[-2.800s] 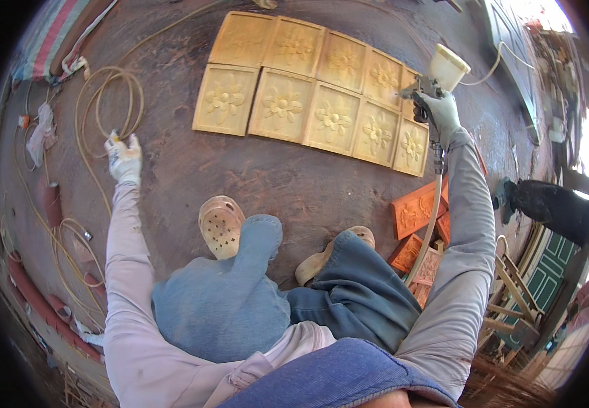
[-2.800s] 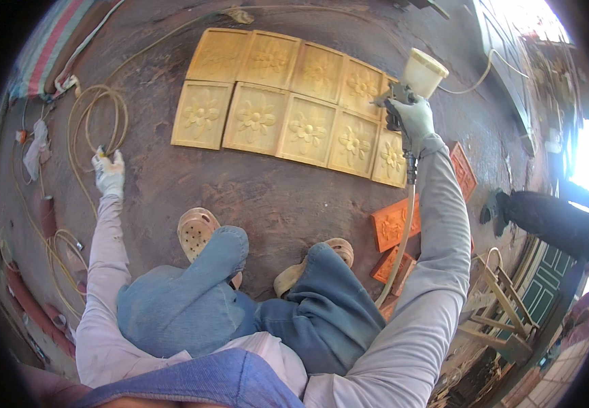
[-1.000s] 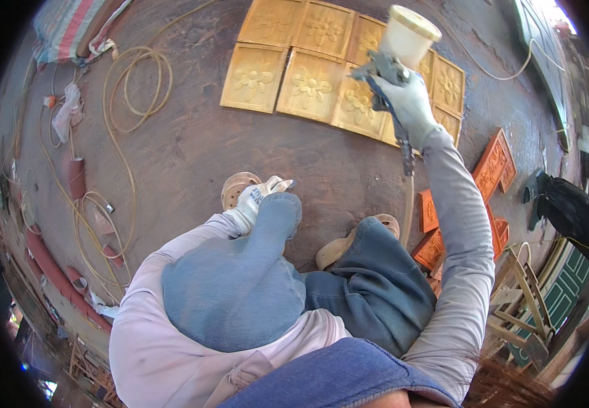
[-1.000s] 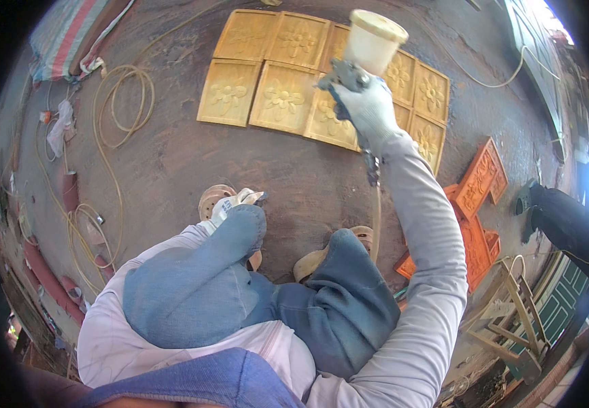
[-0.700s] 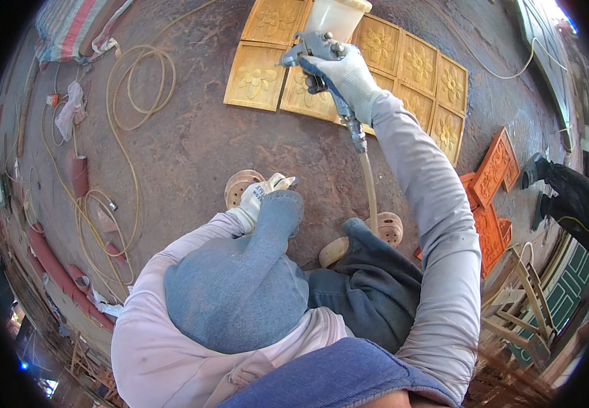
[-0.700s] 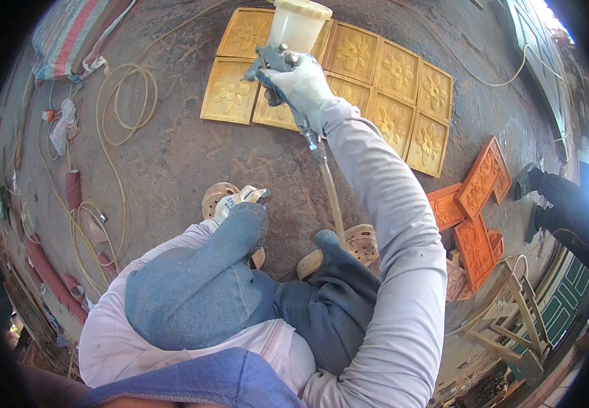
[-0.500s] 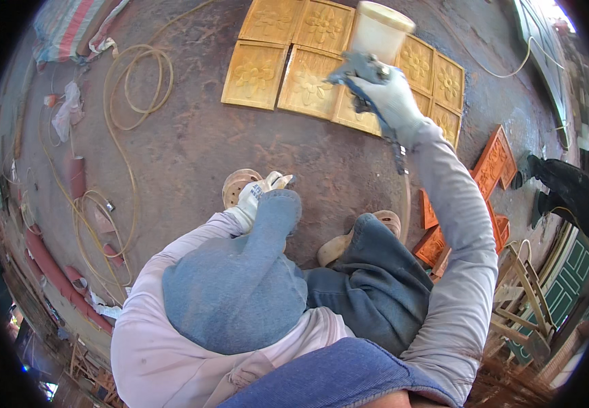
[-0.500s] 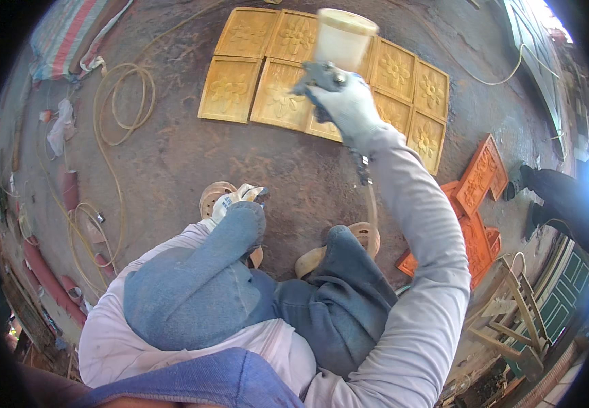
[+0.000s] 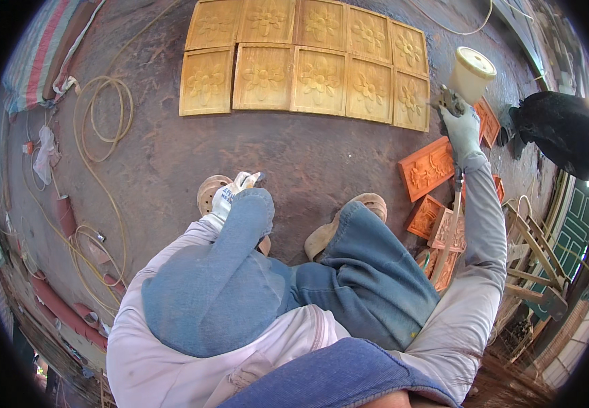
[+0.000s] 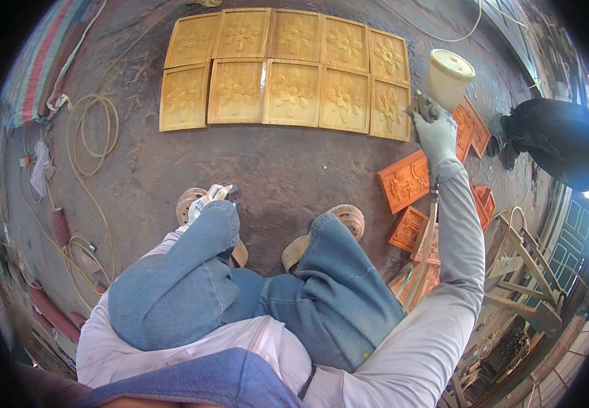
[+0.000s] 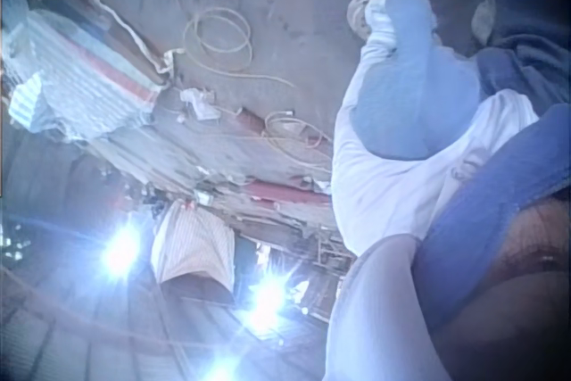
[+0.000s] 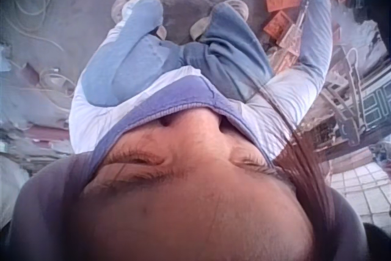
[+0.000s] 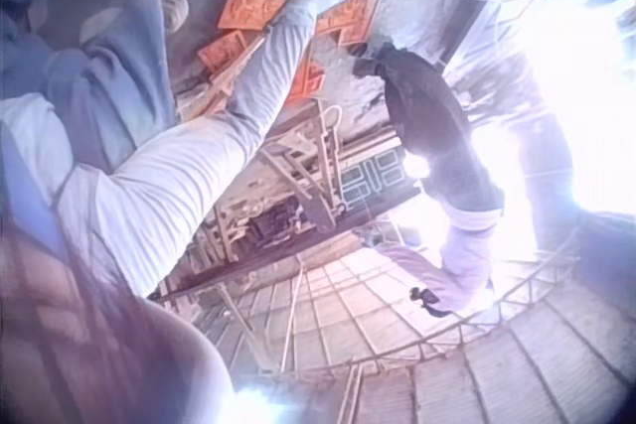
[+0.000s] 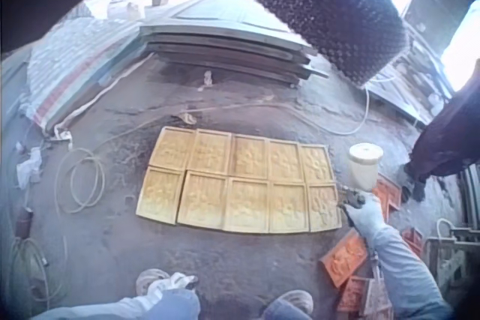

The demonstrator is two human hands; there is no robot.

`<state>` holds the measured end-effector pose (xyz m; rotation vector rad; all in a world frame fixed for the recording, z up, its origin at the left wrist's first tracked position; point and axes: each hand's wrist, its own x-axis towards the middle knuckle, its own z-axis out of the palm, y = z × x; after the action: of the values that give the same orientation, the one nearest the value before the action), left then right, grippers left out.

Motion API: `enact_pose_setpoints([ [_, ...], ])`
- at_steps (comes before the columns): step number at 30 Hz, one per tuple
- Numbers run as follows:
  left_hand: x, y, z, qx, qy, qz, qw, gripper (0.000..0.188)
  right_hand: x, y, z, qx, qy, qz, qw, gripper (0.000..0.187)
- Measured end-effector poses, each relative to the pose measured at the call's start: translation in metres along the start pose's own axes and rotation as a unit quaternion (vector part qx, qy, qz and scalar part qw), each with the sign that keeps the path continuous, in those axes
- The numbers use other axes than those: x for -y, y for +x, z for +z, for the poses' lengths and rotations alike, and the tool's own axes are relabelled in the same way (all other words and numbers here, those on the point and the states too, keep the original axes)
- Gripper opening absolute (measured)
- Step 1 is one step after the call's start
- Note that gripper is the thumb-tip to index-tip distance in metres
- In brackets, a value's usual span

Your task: The person arranges several carved wooden panels on the floor, then uses a spray gun to apply a clear or light-colored finish to them. After spraying, the person repositions the panels and continues spraying additional panels.

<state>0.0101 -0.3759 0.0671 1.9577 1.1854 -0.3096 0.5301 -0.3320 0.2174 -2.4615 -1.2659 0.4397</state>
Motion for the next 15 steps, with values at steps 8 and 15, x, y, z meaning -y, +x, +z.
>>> enact_pose_setpoints([
  [8, 0.022, -0.003, 0.018, -0.009, -0.016, 0.018, 1.000, 0.030, 0.026, -0.020, 0.028, 0.116, 0.124, 0.032, 0.985, 0.045],
  [15, 0.013, -0.010, 0.010, -0.018, -0.060, 0.032, 0.998, 0.031, 0.154, -0.040, 0.077, 0.254, 0.274, -0.051, 0.926, 0.024],
])
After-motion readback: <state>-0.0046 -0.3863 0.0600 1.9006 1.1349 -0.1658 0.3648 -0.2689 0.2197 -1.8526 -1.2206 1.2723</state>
